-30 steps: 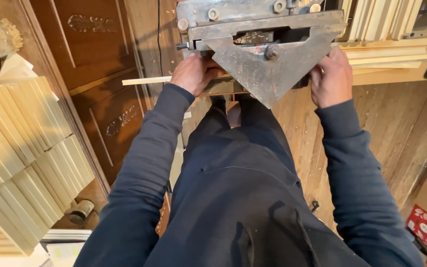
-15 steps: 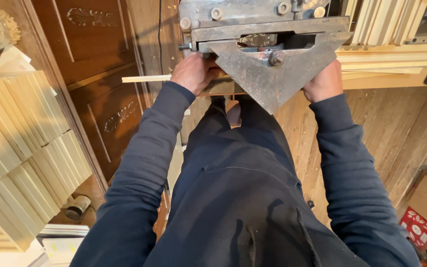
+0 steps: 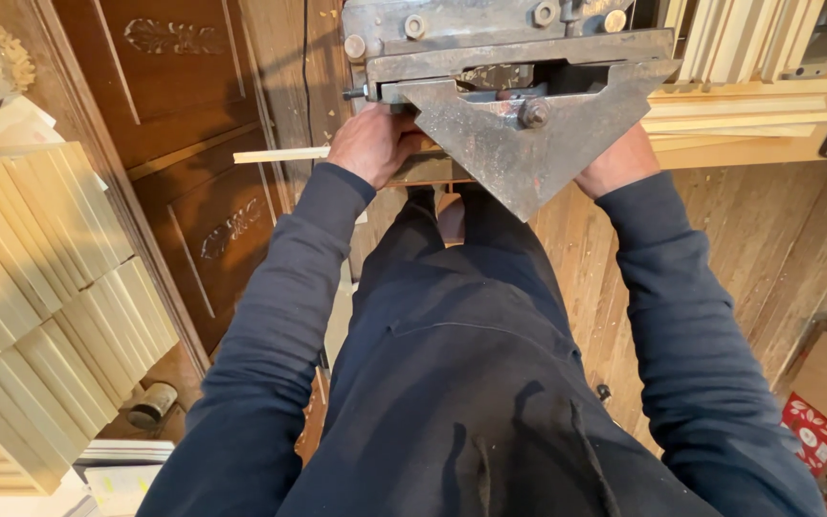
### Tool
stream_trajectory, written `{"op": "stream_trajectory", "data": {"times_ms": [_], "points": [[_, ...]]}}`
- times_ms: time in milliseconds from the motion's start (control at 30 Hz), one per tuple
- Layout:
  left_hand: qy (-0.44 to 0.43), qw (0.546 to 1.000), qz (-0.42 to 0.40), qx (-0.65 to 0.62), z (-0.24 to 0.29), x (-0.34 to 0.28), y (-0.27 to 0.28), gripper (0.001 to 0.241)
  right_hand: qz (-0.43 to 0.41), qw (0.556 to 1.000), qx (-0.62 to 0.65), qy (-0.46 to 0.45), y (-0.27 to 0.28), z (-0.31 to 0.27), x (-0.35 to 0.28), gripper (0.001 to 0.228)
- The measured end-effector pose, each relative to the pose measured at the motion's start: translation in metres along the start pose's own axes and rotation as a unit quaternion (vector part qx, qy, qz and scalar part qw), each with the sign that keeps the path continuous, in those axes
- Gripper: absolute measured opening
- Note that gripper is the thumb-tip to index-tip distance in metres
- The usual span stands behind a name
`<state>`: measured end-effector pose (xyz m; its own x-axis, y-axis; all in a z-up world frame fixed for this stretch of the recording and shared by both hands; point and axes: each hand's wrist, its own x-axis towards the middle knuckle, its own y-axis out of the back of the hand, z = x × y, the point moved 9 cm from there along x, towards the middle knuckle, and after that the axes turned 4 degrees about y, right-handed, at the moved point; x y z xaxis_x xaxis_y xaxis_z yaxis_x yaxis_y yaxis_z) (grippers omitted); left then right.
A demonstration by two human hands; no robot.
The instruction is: Cutting thin wooden strips for frames using a specialized miter cutter machine.
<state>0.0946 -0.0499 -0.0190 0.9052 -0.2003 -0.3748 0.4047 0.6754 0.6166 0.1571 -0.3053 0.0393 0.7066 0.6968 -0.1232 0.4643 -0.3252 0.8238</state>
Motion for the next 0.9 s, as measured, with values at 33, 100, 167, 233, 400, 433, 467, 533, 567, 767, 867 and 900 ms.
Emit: {"op": "stream_trajectory", "data": {"times_ms": [33, 100, 167, 233, 400, 433, 467, 533, 567, 767, 867, 900], "points": [[0.000, 1.000, 0.007, 0.003, 0.000, 0.000, 0.002, 0.024, -0.010, 1.000, -0.012, 0.013, -0.002, -0.003, 0.001, 0.021], [0.000, 1.000, 0.014, 0.005, 0.001, -0.002, 0.004, 0.023, -0.022, 0.999, -0.023, 0.026, -0.008, -0.003, 0.000, 0.023], [0.010, 1.000, 0.008, 0.018, 0.001, -0.002, 0.004, 0.024, -0.044, 0.998, -0.029, 0.025, -0.018, 0.003, -0.003, 0.024], [0.006, 1.000, 0.016, 0.020, -0.003, -0.002, 0.001, 0.025, -0.047, 0.998, -0.027, 0.025, -0.022, 0.005, -0.005, 0.023], [0.010, 1.000, 0.014, 0.011, 0.000, -0.001, 0.004, 0.025, -0.045, 0.999, -0.008, 0.026, -0.026, 0.006, -0.006, 0.023], [0.016, 1.000, 0.004, 0.011, 0.000, 0.000, 0.003, 0.024, -0.041, 0.999, -0.003, 0.025, -0.027, 0.009, -0.007, 0.024], [0.022, 1.000, -0.007, 0.010, 0.000, 0.000, 0.002, 0.024, -0.037, 0.999, 0.003, 0.024, -0.029, 0.012, -0.008, 0.025], [0.019, 1.000, -0.004, 0.015, -0.001, -0.002, 0.001, 0.023, -0.037, 0.999, 0.004, 0.023, -0.031, 0.012, -0.009, 0.026], [0.016, 1.000, -0.001, 0.022, -0.001, -0.002, 0.001, 0.023, -0.036, 0.999, 0.005, 0.020, -0.032, 0.013, -0.009, 0.027], [0.020, 0.999, 0.011, 0.028, -0.006, -0.001, -0.001, 0.023, -0.042, 0.998, -0.026, 0.029, -0.039, 0.019, -0.013, 0.028], [0.017, 1.000, 0.006, 0.025, -0.005, -0.001, -0.004, 0.022, -0.042, 0.997, -0.051, 0.036, -0.036, 0.014, -0.013, 0.028], [0.016, 1.000, 0.006, 0.025, -0.007, 0.000, -0.005, 0.022, -0.041, 0.997, -0.052, 0.036, -0.035, 0.014, -0.012, 0.028]]}}
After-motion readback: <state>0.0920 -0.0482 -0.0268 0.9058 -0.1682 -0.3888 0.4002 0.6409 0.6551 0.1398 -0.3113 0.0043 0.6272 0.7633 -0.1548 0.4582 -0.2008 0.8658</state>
